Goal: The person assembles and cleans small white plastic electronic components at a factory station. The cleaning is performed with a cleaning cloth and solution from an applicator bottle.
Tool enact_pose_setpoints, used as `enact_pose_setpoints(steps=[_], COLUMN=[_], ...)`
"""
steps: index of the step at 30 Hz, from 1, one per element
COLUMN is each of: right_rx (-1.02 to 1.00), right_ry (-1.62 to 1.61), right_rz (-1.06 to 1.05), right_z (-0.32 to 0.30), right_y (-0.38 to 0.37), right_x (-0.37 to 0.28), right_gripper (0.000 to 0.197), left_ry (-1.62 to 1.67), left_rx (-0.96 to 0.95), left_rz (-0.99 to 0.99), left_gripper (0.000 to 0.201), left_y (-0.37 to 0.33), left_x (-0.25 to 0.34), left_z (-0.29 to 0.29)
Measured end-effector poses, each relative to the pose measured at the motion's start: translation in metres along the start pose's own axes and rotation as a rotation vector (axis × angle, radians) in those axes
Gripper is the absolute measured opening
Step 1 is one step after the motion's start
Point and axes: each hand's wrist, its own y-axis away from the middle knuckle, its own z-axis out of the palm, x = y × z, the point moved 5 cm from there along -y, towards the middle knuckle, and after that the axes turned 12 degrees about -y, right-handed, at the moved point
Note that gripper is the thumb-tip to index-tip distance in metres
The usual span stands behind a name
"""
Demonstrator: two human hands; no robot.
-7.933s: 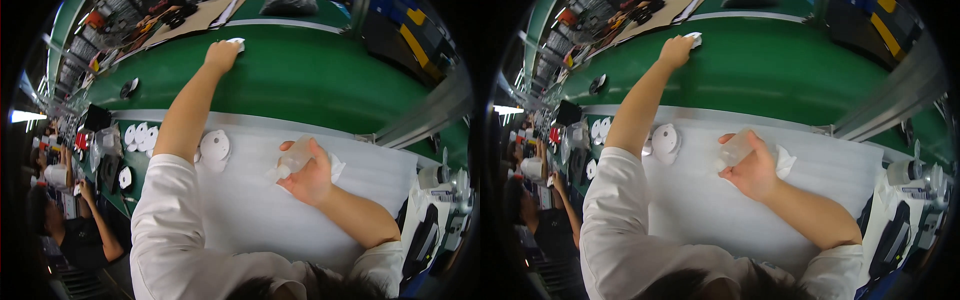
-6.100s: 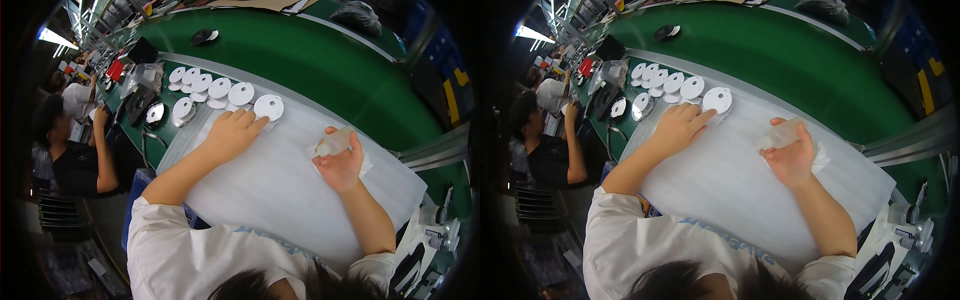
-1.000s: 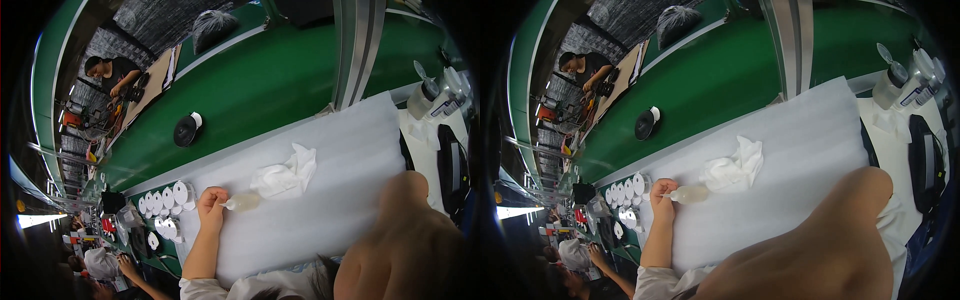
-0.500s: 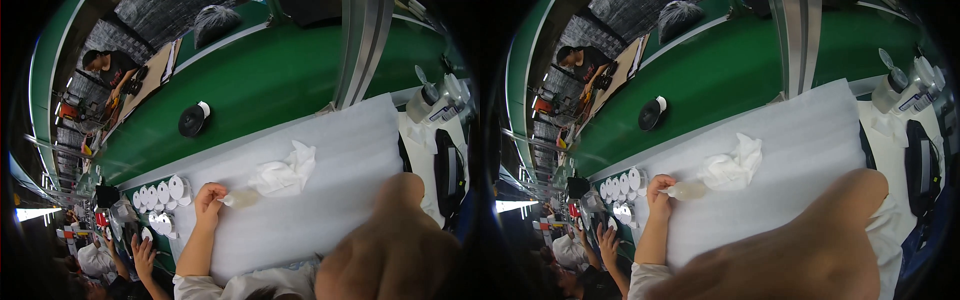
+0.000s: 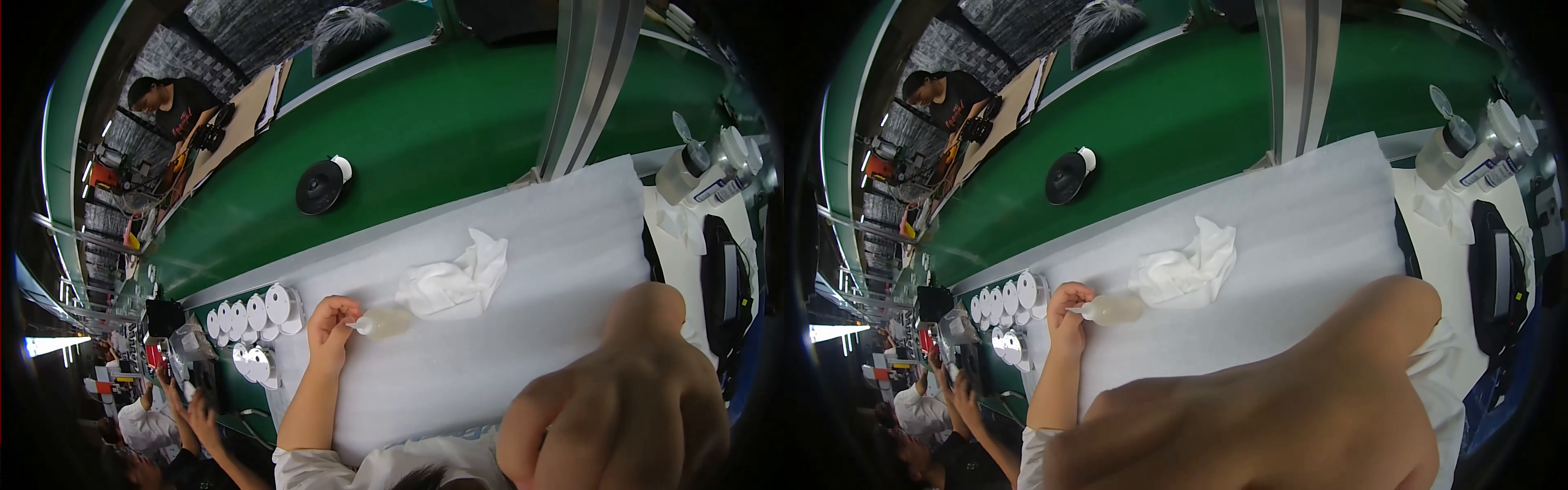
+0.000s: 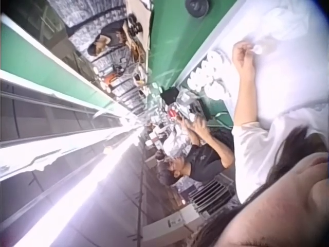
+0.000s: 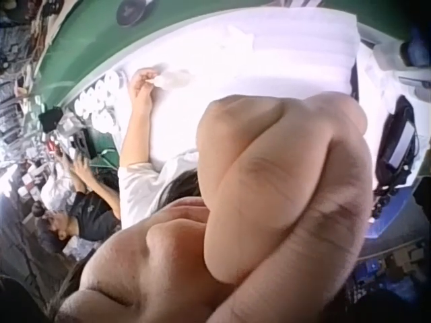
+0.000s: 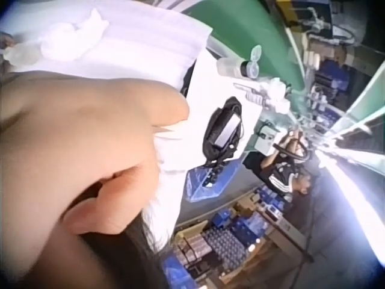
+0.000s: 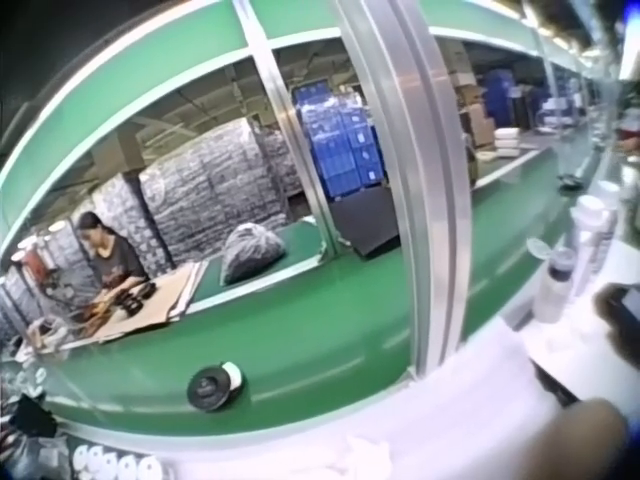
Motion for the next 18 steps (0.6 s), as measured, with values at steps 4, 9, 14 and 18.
enact_pose_setpoints(steps=[4, 9, 14, 18], right_rx=[-0.020, -0.009, -0.031, -0.043], right_ry=[-0.020, -0.050, -0.087, -0.109], right_rz=[-0.002, -0.012, -0.025, -0.023], right_z=[0.007, 0.008, 0.012, 0.003], right_y=[0.010, 0.008, 0.022, 0.012], right_x=[-0.006, -0.003, -0.006, -0.004], right_gripper=[0.011, 0.011, 0.012, 0.012], left_ry=[-0.019, -0.028, -0.056, -0.054], left_rx=[0.000, -0.018, 0.006, -0.019], left_rz=[0.003, 0.012, 0.004, 0.011], left_gripper=[0.028, 0.028, 0.031, 0.034], left_y=[0.001, 0.000, 0.003, -0.001], left_x=[-0.001, 0.001, 0.000, -0.001], left_z=[-0.001, 0.002, -0.003, 0.000])
